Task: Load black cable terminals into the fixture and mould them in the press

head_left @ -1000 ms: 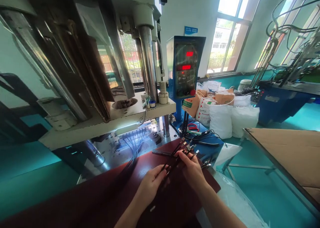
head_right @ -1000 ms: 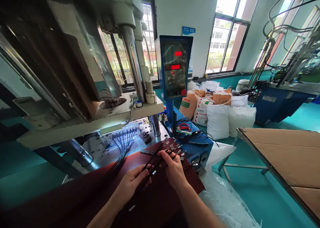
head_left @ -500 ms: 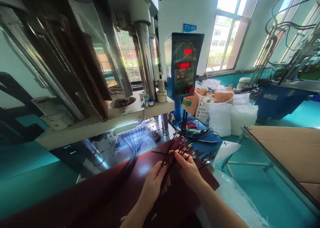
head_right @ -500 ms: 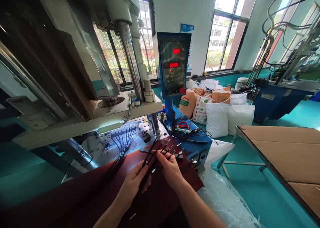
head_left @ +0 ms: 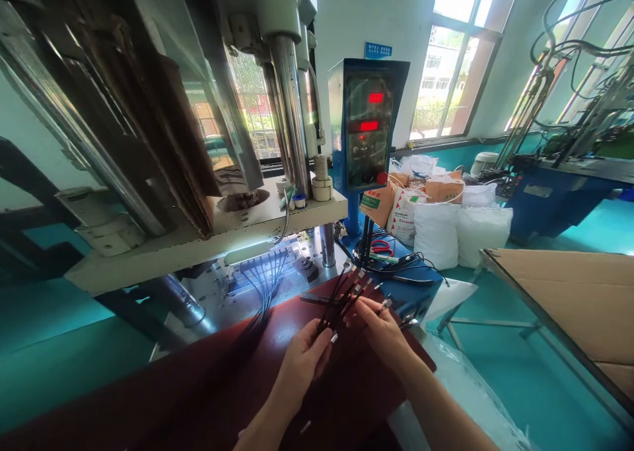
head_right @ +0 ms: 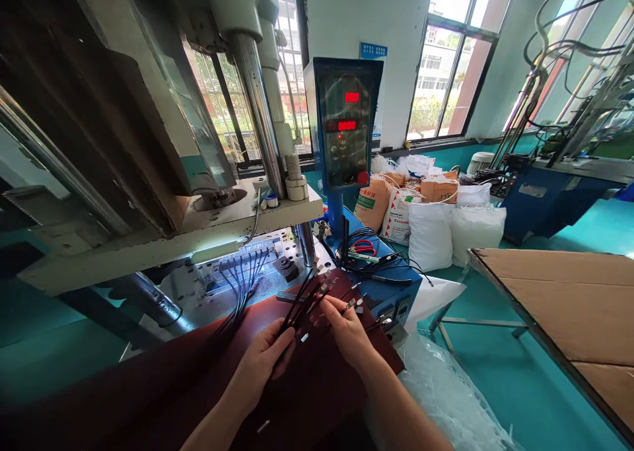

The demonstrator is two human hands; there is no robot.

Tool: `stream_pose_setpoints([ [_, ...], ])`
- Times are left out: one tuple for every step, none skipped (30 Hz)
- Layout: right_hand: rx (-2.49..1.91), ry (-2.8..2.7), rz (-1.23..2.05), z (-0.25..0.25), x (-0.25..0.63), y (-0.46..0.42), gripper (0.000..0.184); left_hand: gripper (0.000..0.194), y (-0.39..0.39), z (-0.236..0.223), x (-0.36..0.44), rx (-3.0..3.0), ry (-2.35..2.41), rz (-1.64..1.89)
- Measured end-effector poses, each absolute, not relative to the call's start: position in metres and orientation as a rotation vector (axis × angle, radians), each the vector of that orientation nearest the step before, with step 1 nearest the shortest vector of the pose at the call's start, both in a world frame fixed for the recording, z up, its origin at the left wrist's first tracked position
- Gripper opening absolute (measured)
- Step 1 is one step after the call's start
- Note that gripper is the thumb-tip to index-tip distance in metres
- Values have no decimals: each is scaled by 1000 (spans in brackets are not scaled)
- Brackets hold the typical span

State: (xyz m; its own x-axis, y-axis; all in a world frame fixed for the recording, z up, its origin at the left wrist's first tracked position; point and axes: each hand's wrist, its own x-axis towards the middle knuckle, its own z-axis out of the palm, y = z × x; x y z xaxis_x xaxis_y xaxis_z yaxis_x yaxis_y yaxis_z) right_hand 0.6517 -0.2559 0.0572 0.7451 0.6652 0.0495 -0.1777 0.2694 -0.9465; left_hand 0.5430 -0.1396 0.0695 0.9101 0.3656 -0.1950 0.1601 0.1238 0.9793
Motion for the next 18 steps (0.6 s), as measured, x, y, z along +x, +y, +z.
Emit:
stream_pose_setpoints([
  [-1174, -511, 598, 56, 652, -257, 34, 36, -139, 69, 543, 1461, 434, 153],
  [-1173, -534, 600, 57, 652, -257, 34, 35, -139, 68, 543, 1470, 428, 149],
  [-1174, -554, 595, 58, 652, -257, 32, 34, -139, 67, 543, 1484, 423, 152],
  [-1183, -564, 584, 59, 651, -257, 30, 33, -139, 67, 543, 1499, 416, 157],
  [-1198, -556, 565, 62, 650, -256, 27, 33, -139, 67, 543, 1514, 409, 165],
  [-1213, -533, 542, 64, 649, -255, 27, 32, -140, 67, 543, 1526, 407, 174],
  [-1230, -500, 520, 67, 647, -254, 28, 32, -141, 67, 542, 1537, 407, 185],
  [-1241, -464, 498, 69, 646, -252, 29, 32, -141, 68, 542, 1543, 413, 198],
  [-1239, -432, 484, 70, 646, -251, 30, 32, -141, 68, 541, 1548, 423, 213],
  [-1223, -403, 475, 71, 645, -249, 29, 31, -141, 69, 541, 1551, 433, 227],
  [-1194, -374, 470, 70, 644, -248, 27, 31, -141, 69, 541, 1556, 440, 240],
  [-1157, -347, 467, 70, 644, -247, 26, 31, -141, 70, 541, 1561, 441, 243],
  [-1112, -321, 465, 68, 643, -246, 25, 31, -140, 71, 541, 1564, 439, 241],
  [-1061, -294, 468, 67, 642, -245, 24, 31, -140, 72, 541, 1567, 432, 233],
  [-1011, -264, 471, 66, 641, -245, 23, 31, -139, 73, 541, 1565, 427, 224],
  [-964, -231, 472, 66, 641, -245, 23, 31, -139, 74, 541, 1559, 425, 217],
  [-918, -197, 474, 66, 640, -245, 22, 30, -139, 76, 541, 1551, 424, 213],
  [-871, -163, 470, 67, 640, -246, 22, 30, -139, 77, 541, 1548, 418, 204],
])
